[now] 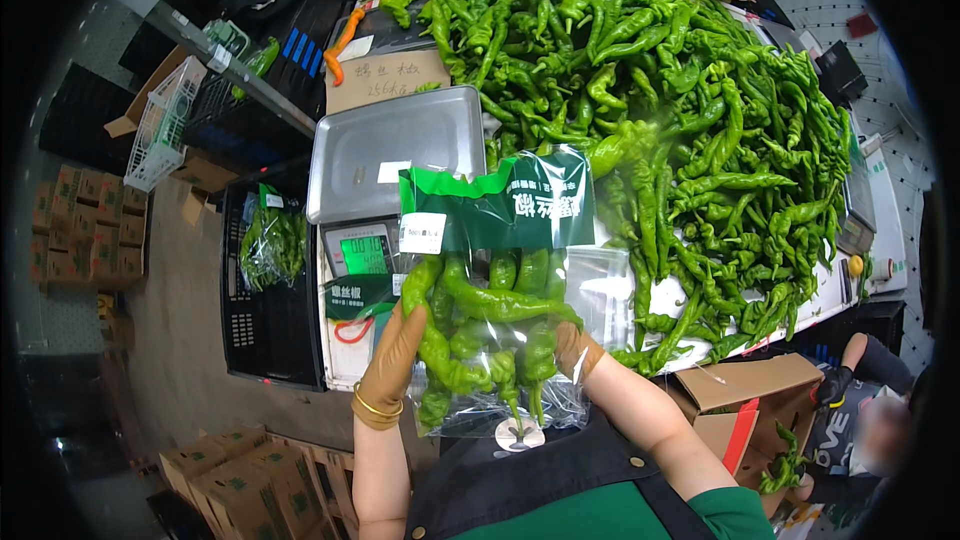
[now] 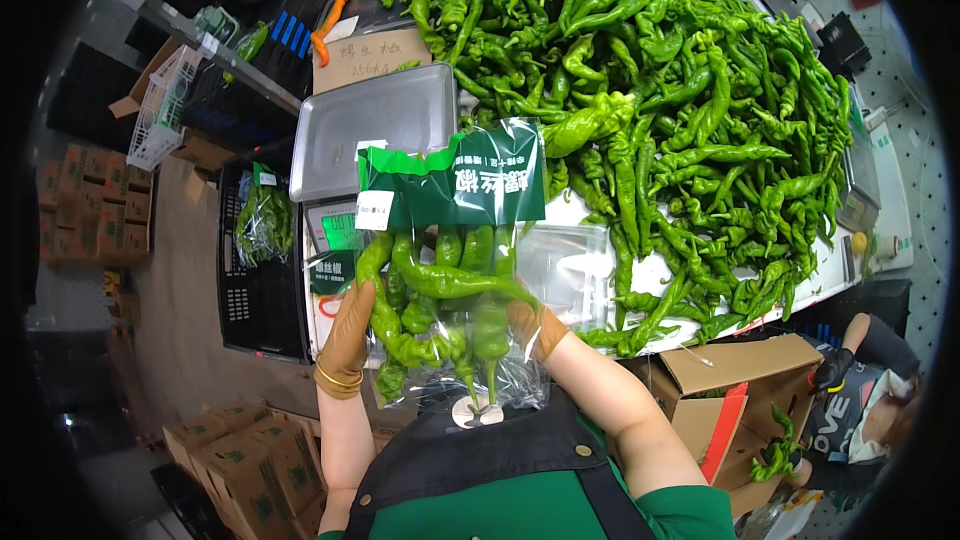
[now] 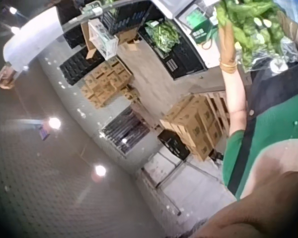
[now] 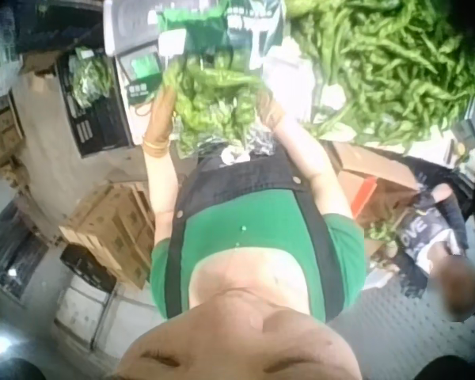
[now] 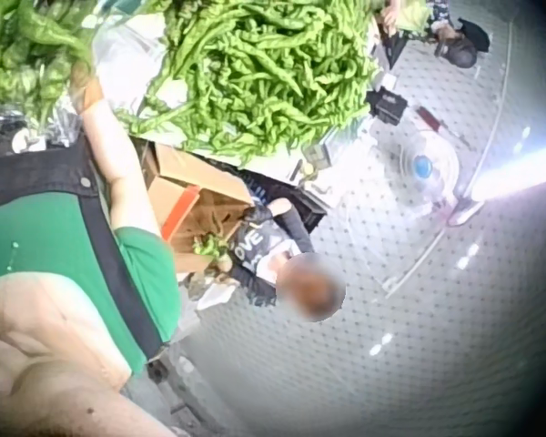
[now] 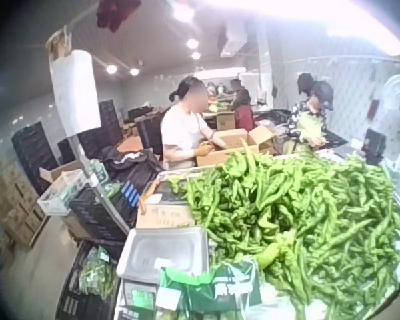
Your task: The person picks green peppers from a large pile on a table, places them into clear plastic bags, weighs the bags on a digital scale, and sets the filled bags aside. The process repeats continuously with other workers visible in the background.
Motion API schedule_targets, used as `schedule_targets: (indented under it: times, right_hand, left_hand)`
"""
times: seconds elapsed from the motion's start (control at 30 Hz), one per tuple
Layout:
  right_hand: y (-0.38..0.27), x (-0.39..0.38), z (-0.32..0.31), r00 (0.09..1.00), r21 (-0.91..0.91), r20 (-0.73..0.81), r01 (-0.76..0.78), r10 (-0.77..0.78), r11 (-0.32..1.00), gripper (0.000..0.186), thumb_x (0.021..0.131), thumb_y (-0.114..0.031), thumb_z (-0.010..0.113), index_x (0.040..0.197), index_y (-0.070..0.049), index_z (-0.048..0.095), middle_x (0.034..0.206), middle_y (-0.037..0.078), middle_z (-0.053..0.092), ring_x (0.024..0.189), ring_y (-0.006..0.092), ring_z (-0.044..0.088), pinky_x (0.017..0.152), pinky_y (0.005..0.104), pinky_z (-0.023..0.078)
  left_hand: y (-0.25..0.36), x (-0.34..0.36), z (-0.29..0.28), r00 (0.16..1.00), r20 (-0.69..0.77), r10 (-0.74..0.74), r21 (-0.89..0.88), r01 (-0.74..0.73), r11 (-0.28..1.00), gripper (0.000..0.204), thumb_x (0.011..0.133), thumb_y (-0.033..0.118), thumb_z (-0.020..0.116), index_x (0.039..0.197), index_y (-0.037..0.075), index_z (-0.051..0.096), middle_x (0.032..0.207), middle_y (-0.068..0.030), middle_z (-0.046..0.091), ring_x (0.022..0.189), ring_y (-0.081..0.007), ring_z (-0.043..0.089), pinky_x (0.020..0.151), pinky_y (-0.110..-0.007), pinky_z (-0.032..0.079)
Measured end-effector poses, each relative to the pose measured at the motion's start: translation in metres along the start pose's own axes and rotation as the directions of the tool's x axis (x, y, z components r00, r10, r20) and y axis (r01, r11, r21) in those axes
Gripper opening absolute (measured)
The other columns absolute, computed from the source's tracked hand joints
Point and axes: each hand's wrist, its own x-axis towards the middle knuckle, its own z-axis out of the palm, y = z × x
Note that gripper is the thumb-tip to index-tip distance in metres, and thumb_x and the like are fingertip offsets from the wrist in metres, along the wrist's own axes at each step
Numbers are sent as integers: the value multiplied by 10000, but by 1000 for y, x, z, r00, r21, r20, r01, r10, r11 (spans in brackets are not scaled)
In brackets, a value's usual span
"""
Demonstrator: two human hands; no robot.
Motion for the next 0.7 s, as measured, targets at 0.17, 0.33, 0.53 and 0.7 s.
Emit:
schedule_targets:
  times: [0.17,0.33,0.53,0.7]
  right_hand:
    - [3,0,2,998,-2,-56,-17,16,1000,492,986,-390,497,1358,-68,490,1275,98,571,1087,190,584,902,344,503]
    - [-15,39,27,956,-134,-290,-3,-36,991,424,1003,-327,502,1346,-76,502,1254,90,580,1061,176,593,872,330,515]
    - [-55,63,59,849,-816,-60,262,-525,516,392,992,-231,540,1310,-5,513,1216,133,612,1115,200,578,952,316,458]
    - [-39,66,9,841,-863,-252,29,-480,504,325,956,-159,613,1228,16,578,1153,123,659,1086,200,613,937,310,470]
  left_hand:
    - [-4,-5,-2,994,-7,-108,-219,104,970,516,1064,337,389,1476,28,362,1386,-63,504,1234,-134,476,1026,-280,380]
    - [-7,-2,-8,976,-198,87,-38,-97,995,620,796,64,768,1341,15,478,1187,-56,601,1047,-152,580,912,-304,473]
    - [75,-48,-94,713,-608,350,343,-162,925,554,753,-2,772,1252,6,531,1125,-81,627,973,-170,613,840,-303,514]
    - [102,-44,-231,456,-647,610,749,236,618,550,767,130,806,1224,-13,537,1037,-126,683,903,-231,660,807,-340,522]
